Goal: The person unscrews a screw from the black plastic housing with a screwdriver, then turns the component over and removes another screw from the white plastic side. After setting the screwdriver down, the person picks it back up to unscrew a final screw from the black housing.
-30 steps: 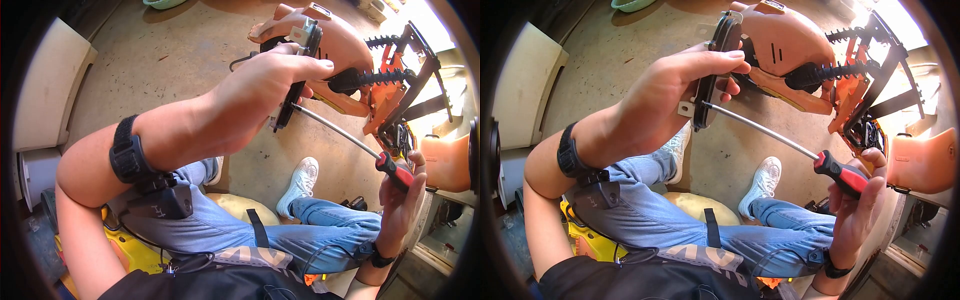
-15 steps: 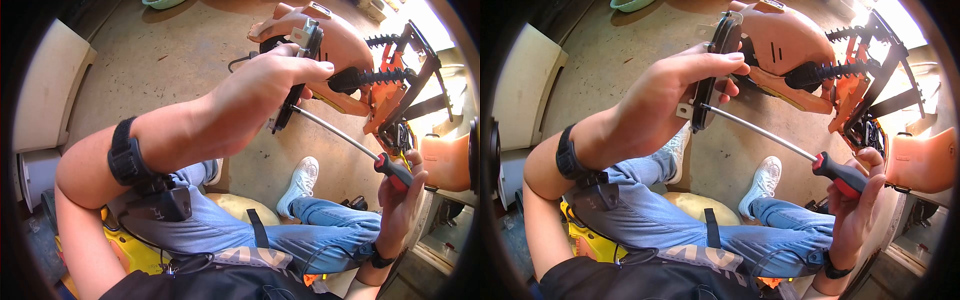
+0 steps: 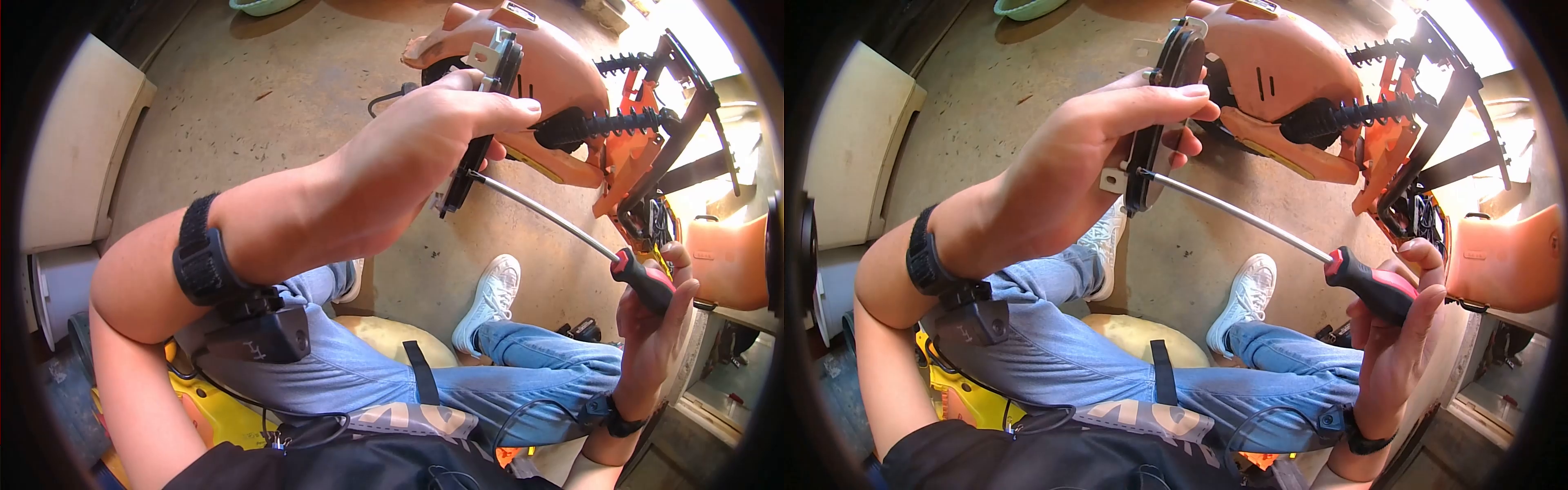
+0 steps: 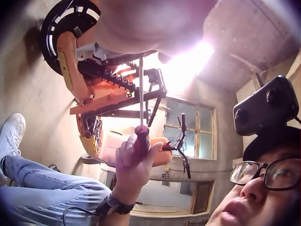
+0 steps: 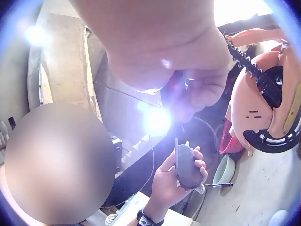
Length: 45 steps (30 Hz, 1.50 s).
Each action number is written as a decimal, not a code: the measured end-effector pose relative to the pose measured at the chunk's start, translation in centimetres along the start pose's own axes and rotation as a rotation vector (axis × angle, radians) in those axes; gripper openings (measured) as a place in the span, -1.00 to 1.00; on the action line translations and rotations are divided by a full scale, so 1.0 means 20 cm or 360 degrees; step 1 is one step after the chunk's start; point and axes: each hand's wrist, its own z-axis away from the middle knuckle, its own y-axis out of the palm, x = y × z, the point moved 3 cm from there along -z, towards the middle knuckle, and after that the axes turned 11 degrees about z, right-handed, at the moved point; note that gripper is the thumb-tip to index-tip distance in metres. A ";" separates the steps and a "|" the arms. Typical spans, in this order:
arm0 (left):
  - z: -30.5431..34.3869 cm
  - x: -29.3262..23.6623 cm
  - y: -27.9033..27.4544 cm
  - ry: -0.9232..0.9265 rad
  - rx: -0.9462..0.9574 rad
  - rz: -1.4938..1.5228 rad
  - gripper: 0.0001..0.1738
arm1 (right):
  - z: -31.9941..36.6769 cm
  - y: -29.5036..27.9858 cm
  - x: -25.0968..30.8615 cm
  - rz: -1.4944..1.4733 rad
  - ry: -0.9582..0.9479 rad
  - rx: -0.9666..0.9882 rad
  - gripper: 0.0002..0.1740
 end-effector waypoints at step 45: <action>-0.01 0.01 0.00 -0.0047 -0.0045 -0.0065 -0.66 | 0.00 0.01 -0.01 -0.0030 -0.0102 0.0061 -0.29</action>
